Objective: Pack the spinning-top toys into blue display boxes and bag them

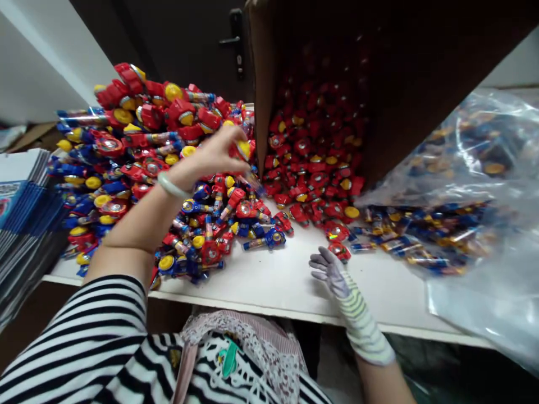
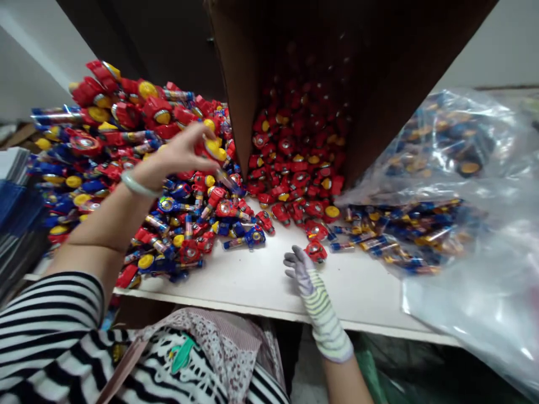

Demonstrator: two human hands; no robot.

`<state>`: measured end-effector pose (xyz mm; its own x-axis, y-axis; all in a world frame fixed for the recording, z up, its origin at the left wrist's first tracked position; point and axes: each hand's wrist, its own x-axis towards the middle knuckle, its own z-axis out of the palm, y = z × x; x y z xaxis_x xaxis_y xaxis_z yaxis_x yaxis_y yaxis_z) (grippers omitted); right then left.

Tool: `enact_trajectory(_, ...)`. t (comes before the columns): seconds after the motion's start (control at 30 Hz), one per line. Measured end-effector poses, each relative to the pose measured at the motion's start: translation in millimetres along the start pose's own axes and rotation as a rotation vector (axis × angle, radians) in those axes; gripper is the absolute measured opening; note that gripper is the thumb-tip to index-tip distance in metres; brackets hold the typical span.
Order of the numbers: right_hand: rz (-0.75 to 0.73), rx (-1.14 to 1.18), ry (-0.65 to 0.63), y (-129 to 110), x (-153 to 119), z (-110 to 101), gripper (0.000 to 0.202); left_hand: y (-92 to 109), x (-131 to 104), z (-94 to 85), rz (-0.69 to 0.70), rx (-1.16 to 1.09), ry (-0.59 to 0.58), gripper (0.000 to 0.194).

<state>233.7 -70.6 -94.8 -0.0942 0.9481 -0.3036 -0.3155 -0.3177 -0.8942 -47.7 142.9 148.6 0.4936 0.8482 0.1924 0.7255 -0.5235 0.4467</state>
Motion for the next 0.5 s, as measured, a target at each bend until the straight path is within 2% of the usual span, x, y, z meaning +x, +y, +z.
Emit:
enact_trajectory(0.07, -0.031, -0.111, 0.045, -3.3, 4.5, -9.1, 0.066, -16.1, 43.0, -37.6, -0.056, 0.186, 0.166, 0.061)
enact_trajectory(0.1, -0.044, -0.146, 0.027, -4.2, 5.6, -8.1, 0.063, -23.5, 65.4, -48.3, -0.103, 0.251, 0.198, 0.063)
enact_trajectory(0.17, -0.067, -0.156, -0.008, -4.8, 6.1, 2.6, 0.059, -35.9, 107.2, -54.8, -0.199, 0.344, 0.185, 0.068)
enact_trajectory(0.27, -0.067, -0.121, -0.01, -1.2, 2.5, 19.2, 0.056, -45.9, 148.3, -45.0, -0.272, 0.418, 0.173, 0.076)
enact_trajectory(0.33, -0.044, -0.122, -0.009, 4.0, -3.4, 14.4, 0.056, -46.2, 155.5, -38.2, -0.304, 0.398, 0.241, 0.087)
enact_trajectory(0.37, -0.033, -0.138, 0.002, 6.8, -7.1, 5.2, 0.055, -44.5, 152.7, -35.1, -0.328, 0.384, 0.268, 0.089)
enact_trajectory(0.43, -0.034, -0.231, 0.083, 10.6, -14.0, -25.7, 0.052, -36.4, 135.0, -25.0, -0.333, 0.406, 0.293, 0.083)
enact_trajectory(0.5, -0.068, -0.442, 0.258, 9.5, -16.3, -66.2, 0.047, -19.9, 103.6, 0.0, -0.222, 0.469, 0.324, 0.065)
